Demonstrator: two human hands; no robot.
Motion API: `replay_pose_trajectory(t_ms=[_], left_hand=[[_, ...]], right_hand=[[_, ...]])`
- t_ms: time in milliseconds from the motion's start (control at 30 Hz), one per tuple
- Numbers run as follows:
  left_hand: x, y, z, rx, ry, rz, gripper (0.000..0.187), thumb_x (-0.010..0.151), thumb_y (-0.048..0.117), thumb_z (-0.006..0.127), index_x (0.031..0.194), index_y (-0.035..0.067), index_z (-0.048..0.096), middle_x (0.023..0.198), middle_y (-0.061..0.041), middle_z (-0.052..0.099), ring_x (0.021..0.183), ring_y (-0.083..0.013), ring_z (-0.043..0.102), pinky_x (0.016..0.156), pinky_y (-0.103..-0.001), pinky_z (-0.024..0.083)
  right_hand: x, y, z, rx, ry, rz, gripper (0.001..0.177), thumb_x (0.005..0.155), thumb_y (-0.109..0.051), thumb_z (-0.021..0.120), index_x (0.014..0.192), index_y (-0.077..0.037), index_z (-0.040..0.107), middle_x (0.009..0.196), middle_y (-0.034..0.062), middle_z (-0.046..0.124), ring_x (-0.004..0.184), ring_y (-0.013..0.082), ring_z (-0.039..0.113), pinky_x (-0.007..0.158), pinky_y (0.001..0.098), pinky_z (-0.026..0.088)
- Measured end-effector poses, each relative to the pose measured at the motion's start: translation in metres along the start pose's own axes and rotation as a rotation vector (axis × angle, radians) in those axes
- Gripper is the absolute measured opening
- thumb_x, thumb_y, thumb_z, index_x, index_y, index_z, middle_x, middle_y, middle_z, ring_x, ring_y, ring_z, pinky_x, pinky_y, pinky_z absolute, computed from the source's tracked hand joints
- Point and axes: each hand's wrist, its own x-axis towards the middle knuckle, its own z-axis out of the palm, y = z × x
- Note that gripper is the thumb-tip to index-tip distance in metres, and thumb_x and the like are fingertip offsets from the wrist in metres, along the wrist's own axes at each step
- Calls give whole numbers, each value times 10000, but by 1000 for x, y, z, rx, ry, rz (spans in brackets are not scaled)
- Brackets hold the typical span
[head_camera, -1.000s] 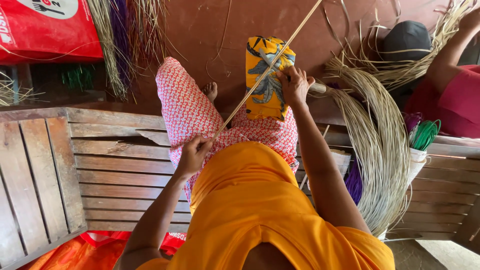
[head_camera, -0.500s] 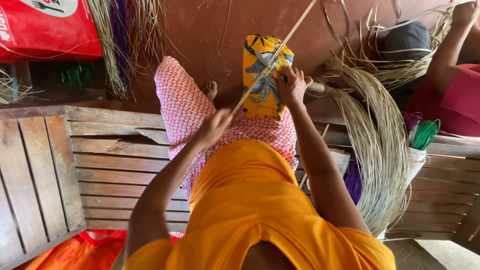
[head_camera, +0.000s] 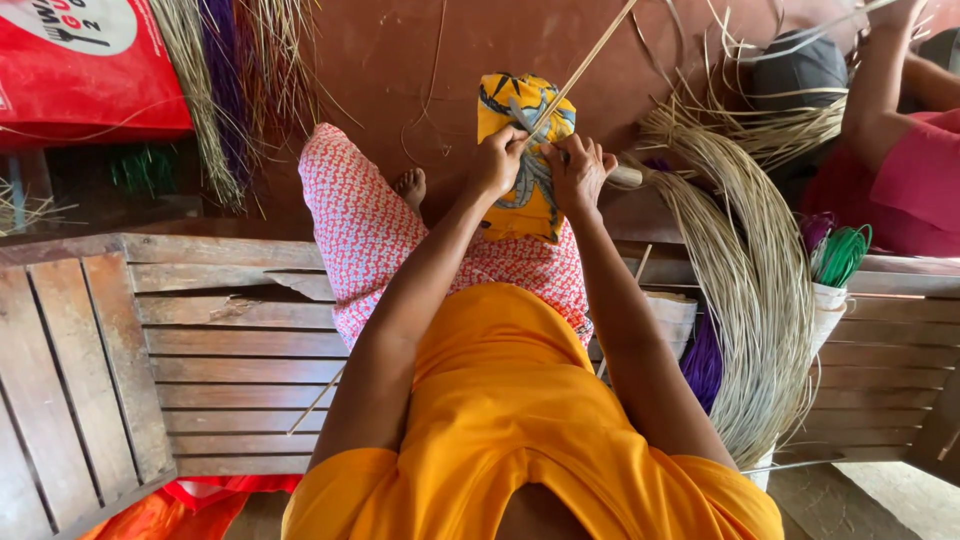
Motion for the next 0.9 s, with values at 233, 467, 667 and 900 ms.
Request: replay_pose_trajectory(t_ms=[233, 467, 667, 900], left_hand=[[-33, -26, -17, -80, 147, 317, 113, 929, 126, 682, 994, 169, 763, 955, -110, 782, 946, -335, 743, 799, -447, 619], [-49, -12, -28, -137, 133, 232, 63, 941, 117, 665, 972, 126, 719, 940, -163, 764, 961, -373, 732, 824, -495, 606], [-1, -1, 1, -34, 103, 138, 51, 959, 162, 580, 974, 126, 612, 848, -187, 762, 894, -418, 748, 809, -553, 589], [-17, -11, 0, -54, 75, 31, 102, 971, 273, 623, 1003, 176, 622, 868, -161, 767, 902, -371, 761, 772, -480, 620]], right_hand=[[-1, 1, -6, 32, 16, 94, 208, 937, -382, 730, 910, -203, 627, 880, 40, 601, 915, 268, 612, 914, 463, 326], [4, 6, -10, 59, -25, 17, 327, 985, -518, 742, 950, -208, 647, 858, 14, 594, 898, 241, 616, 901, 429, 319], [3, -5, -5, 121, -40, -56, 309, 956, -492, 768, 924, -212, 639, 837, -10, 576, 870, 229, 617, 879, 423, 308], [6, -10, -9, 107, -27, -72, 332, 948, -489, 788, 904, -198, 636, 807, 0, 573, 824, 237, 612, 871, 417, 306]])
